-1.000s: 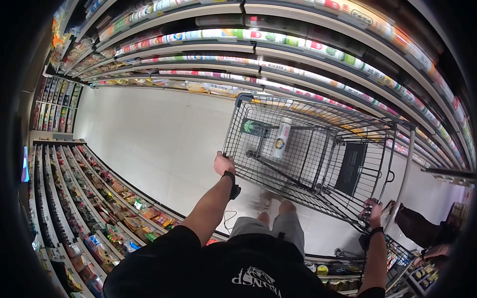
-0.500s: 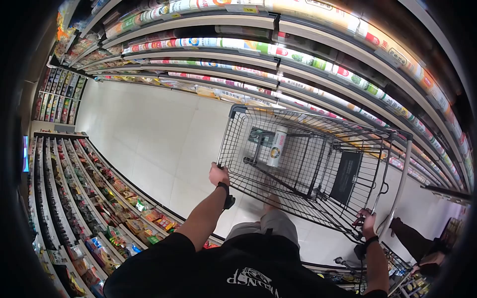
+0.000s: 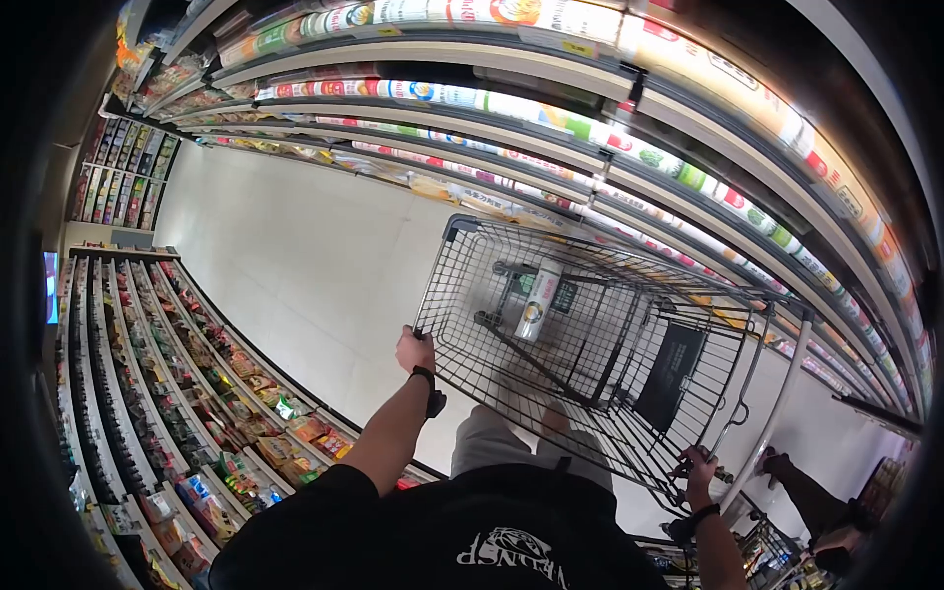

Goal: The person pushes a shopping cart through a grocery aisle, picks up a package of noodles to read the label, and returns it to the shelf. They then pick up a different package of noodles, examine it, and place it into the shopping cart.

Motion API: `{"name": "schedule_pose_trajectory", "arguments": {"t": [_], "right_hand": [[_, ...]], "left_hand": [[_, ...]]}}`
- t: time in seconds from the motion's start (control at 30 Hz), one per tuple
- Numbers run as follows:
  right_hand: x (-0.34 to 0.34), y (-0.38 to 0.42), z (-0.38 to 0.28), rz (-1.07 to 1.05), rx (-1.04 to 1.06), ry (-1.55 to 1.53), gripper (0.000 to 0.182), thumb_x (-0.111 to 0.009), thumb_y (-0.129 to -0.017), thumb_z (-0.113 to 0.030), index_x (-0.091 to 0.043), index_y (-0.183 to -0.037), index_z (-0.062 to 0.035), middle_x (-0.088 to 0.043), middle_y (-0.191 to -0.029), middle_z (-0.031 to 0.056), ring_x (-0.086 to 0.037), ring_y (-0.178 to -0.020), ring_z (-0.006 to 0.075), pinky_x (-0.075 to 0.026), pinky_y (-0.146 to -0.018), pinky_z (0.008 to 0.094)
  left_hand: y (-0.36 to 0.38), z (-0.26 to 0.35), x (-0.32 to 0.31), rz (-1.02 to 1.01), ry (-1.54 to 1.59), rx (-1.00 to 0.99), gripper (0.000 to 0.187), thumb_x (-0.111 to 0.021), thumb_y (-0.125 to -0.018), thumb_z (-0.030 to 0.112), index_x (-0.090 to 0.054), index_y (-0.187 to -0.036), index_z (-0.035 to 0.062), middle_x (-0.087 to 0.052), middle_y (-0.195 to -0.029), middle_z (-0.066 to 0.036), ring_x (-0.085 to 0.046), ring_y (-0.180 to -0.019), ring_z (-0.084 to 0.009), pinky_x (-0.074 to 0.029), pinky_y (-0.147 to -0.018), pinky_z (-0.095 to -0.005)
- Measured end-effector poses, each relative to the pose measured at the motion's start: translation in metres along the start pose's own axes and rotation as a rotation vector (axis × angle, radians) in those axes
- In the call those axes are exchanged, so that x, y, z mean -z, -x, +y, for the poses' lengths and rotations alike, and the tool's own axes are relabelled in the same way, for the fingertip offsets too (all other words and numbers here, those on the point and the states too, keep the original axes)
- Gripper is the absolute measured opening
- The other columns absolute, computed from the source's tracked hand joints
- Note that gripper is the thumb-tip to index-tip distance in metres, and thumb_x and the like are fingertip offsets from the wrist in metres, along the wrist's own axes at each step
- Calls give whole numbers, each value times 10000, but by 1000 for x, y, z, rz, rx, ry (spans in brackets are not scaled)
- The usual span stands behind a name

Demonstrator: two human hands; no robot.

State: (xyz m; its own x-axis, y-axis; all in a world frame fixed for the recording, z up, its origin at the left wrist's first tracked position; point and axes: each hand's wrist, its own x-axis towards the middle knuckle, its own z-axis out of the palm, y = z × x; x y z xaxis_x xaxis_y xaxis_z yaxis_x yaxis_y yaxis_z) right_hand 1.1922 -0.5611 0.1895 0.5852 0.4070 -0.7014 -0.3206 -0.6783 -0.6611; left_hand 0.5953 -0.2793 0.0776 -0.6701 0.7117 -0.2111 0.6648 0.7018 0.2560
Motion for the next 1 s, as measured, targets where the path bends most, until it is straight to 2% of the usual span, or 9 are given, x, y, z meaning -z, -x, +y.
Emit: {"name": "schedule_pose_trajectory", "arguments": {"t": [0.13, 0.23, 0.33, 0.6, 0.67, 0.73, 0.8, 0.93, 1.0], "right_hand": [[-29, 1, 2, -12, -15, 11, 297, -687, -850, -119, -478, -1034, -17, -636, -836, 153, -673, -640, 269, -592, -430, 410], [-49, 9, 8, 33, -14, 0, 462, -678, -855, -157, -361, -1170, -40, -610, -860, 163, -638, -554, 268, -606, -439, 450], [-63, 10, 14, 17, -15, 41, 459, -667, -865, -172, -375, -1186, -23, -619, -873, 178, -642, -524, 296, -602, -426, 458], [-142, 51, 1, 58, 25, 60, 408, -597, -855, -111, -362, -1168, 1, -644, -960, 180, -614, -457, 323, -566, -386, 434], [-149, 51, 7, 61, 19, 61, 372, -581, -861, -106, -391, -1163, 1, -653, -903, 185, -619, -456, 315, -565, -381, 430], [-170, 66, -4, 14, 31, 101, 262, -585, -863, -106, -476, -1066, 18, -657, -845, 184, -621, -458, 307, -574, -386, 434], [-198, 90, -20, 25, 78, 109, 159, -595, -856, -122, -570, -864, 34, -653, -767, 174, -625, -472, 292, -568, -381, 420], [-230, 106, -22, 39, 102, 114, 197, -607, -840, -160, -601, -850, 37, -652, -754, 170, -626, -474, 287, -568, -382, 413], [-242, 113, -21, 56, 83, 113, 229, -626, -827, -128, -527, -947, 40, -648, -804, 174, -654, -542, 294, -577, -390, 433]], "left_hand": [[-28, -13, 9, 2, 1, 17, 199, -670, -799, 169, -591, -943, 57, -707, -906, -181, -692, -863, -402, -554, -775, -514], [-47, -27, 18, -36, 18, 38, 203, -665, -807, 179, -586, -950, 57, -706, -911, -185, -690, -867, -411, -553, -778, -516], [-68, -42, 26, -45, 31, 40, 216, -671, -814, 183, -576, -961, 57, -702, -915, -183, -687, -869, -416, -550, -771, -518], [-117, -72, 63, -78, 74, 49, 209, -691, -836, 167, -564, -953, 49, -680, -948, -150, -679, -906, -384, -537, -796, -505], [-128, -83, 67, -84, 81, 55, 211, -692, -841, 174, -565, -950, 45, -680, -948, -150, -678, -909, -383, -536, -797, -507], [-138, -98, 70, -83, 88, 51, 212, -692, -843, 177, -565, -950, 45, -679, -950, -152, -678, -907, -384, -536, -795, -507], [-147, -108, 74, -89, 78, 50, 222, -697, -841, 182, -560, -951, 46, -678, -960, -154, -677, -906, -388, -536, -794, -508], [-168, -126, 81, -76, 82, 72, 238, -718, -839, 188, -561, -954, 50, -679, -953, -150, -679, -901, -384, -538, -788, -504], [-174, -139, 86, -74, 91, 91, 246, -727, -838, 191, -562, -956, 52, -680, -947, -148, -680, -900, -381, -539, -784, -500]]}}
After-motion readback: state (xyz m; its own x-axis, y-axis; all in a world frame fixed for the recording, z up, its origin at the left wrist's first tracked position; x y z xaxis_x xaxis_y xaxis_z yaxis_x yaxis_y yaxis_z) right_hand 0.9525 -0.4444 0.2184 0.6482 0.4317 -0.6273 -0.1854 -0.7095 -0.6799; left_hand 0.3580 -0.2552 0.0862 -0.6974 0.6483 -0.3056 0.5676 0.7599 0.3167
